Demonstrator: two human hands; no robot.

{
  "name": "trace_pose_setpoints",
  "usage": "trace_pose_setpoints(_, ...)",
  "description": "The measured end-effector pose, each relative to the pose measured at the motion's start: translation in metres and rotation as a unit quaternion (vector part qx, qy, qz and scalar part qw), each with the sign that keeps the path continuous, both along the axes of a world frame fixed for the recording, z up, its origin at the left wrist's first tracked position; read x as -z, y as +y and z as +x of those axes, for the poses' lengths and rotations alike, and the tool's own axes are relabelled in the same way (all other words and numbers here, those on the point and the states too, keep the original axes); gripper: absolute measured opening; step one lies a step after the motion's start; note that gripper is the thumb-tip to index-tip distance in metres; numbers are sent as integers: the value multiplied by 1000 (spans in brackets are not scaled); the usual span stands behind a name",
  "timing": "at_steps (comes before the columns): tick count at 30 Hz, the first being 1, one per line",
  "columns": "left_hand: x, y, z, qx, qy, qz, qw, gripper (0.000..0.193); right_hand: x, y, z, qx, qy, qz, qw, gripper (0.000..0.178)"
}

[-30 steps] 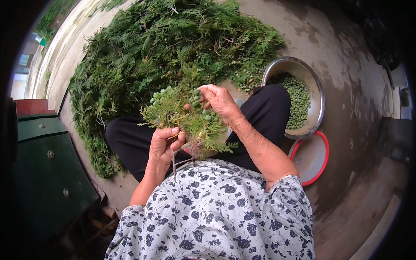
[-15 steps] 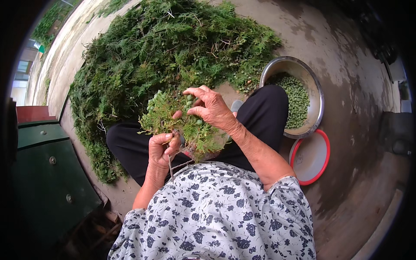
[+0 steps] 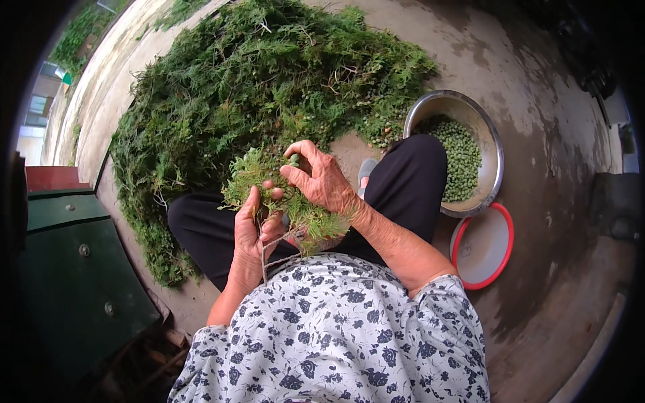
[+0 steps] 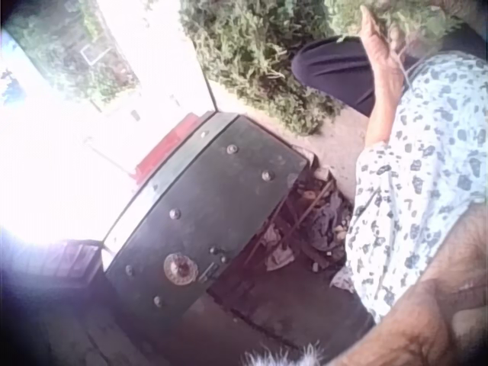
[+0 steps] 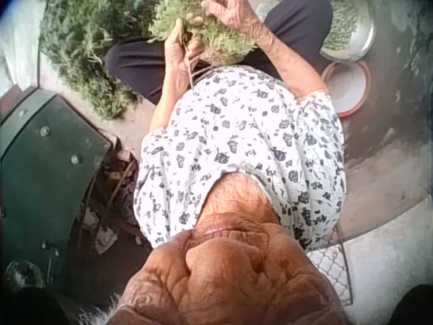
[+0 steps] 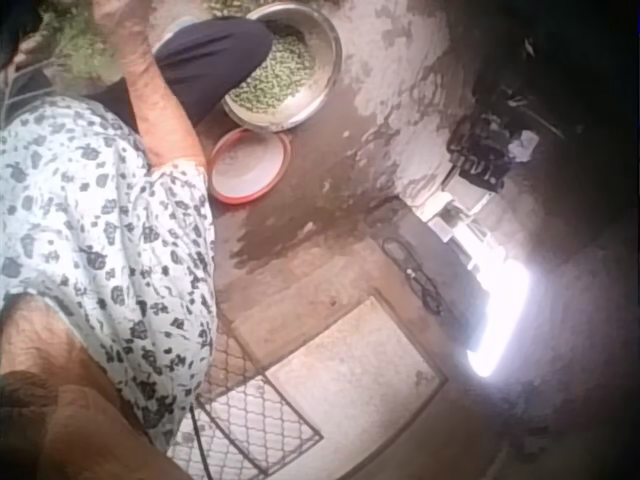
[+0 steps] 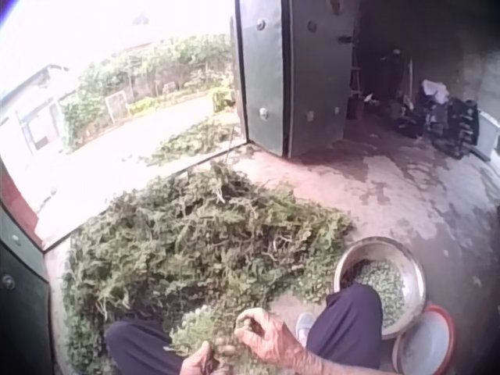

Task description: Picking small green berries or seeds from thuja/cypress-like evergreen branches and collecting them in a metal bowl.

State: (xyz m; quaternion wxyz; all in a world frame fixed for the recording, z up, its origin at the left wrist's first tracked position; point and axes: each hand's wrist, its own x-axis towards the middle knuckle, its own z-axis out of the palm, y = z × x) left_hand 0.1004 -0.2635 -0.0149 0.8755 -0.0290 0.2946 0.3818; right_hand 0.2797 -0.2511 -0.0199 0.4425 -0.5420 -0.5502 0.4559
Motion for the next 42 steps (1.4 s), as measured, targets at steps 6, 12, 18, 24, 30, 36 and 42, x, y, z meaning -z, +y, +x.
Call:
trace_pose_setpoints(6, -6, -5, 5, -5, -1, 9, 1000, 22, -5, -4, -5, 8, 22, 31, 999, 26)
trace_pose_setpoints(12, -20, -9, 12, 11, 71, 27, 997, 21, -7, -6, -12, 81, -46, 42, 995, 26)
trace_pose_setpoints(18, -20, -13, 4, -25, 62, 60, 996, 20, -11, 21, 43, 203, -22, 76, 976, 35)
trace_pose_setpoints(24, -8, -1, -12, -45, -67, 140, 987, 18, -24, -9, 153, 407, -68, 66, 908, 23)
trace_pose_setpoints(30, -4, 2, -17, -15, -105, 188, 976, 20, 74, -94, 302, 425, -493, -59, 757, 42)
trace_pose_setpoints(36, -2, 6, -17, 26, -123, 225, 966, 22, 3, -48, 193, 345, -234, -21, 909, 23)
trace_pose_setpoints(42, -6, 1, -11, 29, -113, 229, 966, 23, -48, -6, 58, -6, -95, 123, 988, 34)
